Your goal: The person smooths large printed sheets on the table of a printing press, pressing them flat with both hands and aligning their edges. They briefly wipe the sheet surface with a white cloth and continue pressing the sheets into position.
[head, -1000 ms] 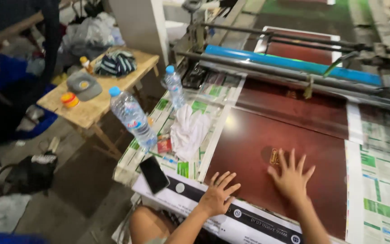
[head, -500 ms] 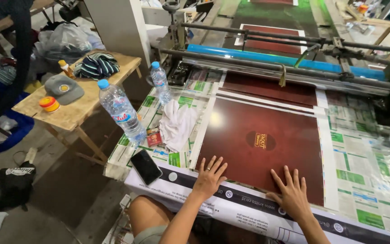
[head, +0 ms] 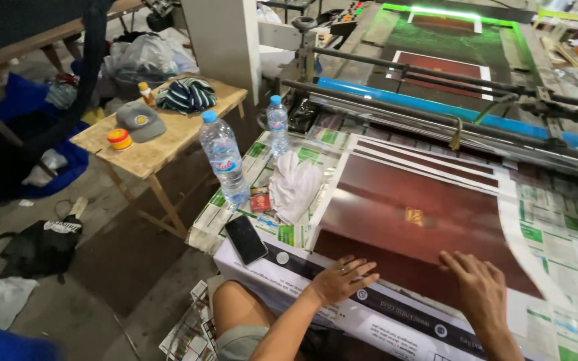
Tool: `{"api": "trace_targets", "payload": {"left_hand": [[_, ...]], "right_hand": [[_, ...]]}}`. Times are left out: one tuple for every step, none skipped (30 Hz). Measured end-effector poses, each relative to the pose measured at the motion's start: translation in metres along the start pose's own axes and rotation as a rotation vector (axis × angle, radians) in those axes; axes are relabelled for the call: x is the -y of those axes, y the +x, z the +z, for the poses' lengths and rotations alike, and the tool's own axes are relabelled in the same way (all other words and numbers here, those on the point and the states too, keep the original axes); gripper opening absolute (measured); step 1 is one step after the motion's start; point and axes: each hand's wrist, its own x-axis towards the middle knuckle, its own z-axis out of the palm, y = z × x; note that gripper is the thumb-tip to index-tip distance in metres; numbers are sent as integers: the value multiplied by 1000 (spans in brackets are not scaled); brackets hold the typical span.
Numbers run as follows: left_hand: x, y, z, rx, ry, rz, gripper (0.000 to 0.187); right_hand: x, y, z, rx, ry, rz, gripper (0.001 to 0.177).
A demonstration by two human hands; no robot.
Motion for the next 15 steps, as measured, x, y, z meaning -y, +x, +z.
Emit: {"api": "trace_targets", "payload": {"left_hand": [[0, -3, 10, 68, -96, -3, 43], [1, -5, 21, 135, -192, -7, 44], [1, -4, 24, 133, -185, -11, 44], [1, -3, 28, 160, -246, -63, 43], [0, -3, 31, 188, -306, -115, 43], [4, 0, 23, 188, -300, -121, 43], [2, 2, 15, 176, -336, -132, 41], [0, 4, 7, 164, -372, -143, 39], [3, 5, 2, 165, -377, -142, 39], [6, 7, -2, 153, -394, -150, 38], [5, 12, -5, 140, -422, -150, 36], [8, 13, -7, 141, -437, -141, 36], [9, 14, -7, 129, -425, -129, 35], [9, 15, -6, 116, -414, -118, 35], [6, 16, -10, 115, -441, -112, 35]], "right_hand": [[8, 2, -15, -173, 67, 57, 47], [15, 3, -29, -345, 134, 116, 41], [20, -4, -11, -349, 136, 109, 41], [24, -11, 8, -413, 145, 198, 39], [29, -19, 27, -475, 157, 287, 37], [33, -18, 51, -477, 162, 280, 37], [36, -24, 73, -297, 121, 303, 39], [38, -30, 96, -118, 79, 323, 42], [50, -30, 98, -114, 77, 326, 42], [61, -29, 99, -83, 15, 310, 58], [68, -33, 98, -47, -54, 305, 74], [72, -33, 101, -40, -62, 319, 74], [71, -36, 105, -53, 8, 340, 77], [71, -38, 110, -67, 79, 360, 81], [67, -39, 106, -52, 62, 377, 81]]}}
